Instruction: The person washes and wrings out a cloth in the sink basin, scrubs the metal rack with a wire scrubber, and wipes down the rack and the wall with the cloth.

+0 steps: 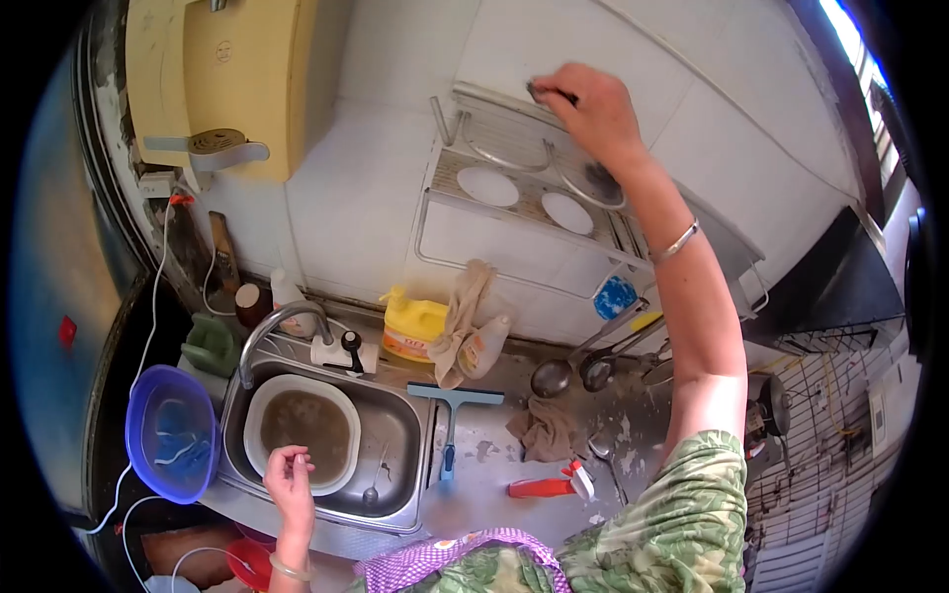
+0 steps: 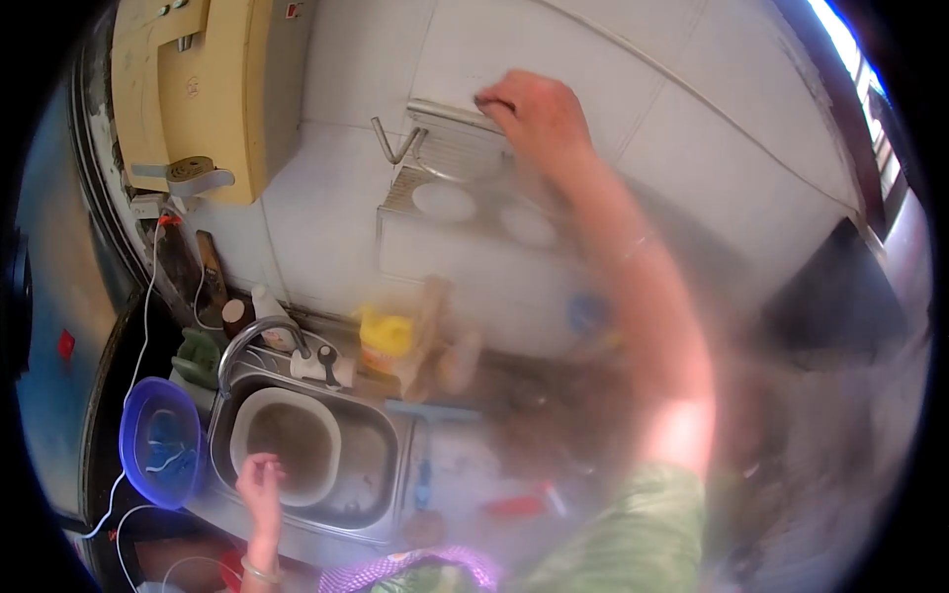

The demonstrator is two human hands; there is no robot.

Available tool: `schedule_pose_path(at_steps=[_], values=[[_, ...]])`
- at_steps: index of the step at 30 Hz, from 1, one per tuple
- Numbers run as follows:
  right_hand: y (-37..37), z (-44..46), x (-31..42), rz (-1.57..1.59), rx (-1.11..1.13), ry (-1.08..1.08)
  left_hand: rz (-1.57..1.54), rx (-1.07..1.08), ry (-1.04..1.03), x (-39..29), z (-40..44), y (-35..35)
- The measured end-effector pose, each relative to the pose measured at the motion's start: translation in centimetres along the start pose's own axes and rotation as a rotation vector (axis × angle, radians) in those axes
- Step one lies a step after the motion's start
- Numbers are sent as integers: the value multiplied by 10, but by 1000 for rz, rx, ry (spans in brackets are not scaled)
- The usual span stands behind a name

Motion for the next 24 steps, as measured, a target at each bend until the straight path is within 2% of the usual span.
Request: schedule_pose_path(at_steps=[4, 8, 10, 12, 16, 18, 21, 24], values=[[-53, 31, 12, -103, 56, 225, -25, -12, 33, -1, 0, -8], [-57, 15, -12, -224, 47, 136, -75, 102, 43, -2, -2, -26], [-30, -7, -37, -145, 121, 53, -71, 71, 49, 6, -5, -20], [-5, -29, -56, -205, 166, 10, -43, 24, 49, 17, -8, -9], [54, -80, -46, -165, 5, -212, -87, 51, 81, 14, -7, -12], [69, -113, -60, -242, -54, -268, -87, 87, 68, 12, -5, -18], [95, -153, -85, -328, -103, -463, -67, 151, 55, 6, -2, -28], [105, -185, -114, -244, -138, -573, -40, 178, 43, 3, -4, -34]])
Point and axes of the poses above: each hand's wrist, its own z-axis towards the middle knuckle, its own y-axis out of the back of the hand, x = y × z, the point moved 4 cm from there along z, towards the middle knuckle, and after that the axes turned 3 degrees about -z, right-handed, at the moved point
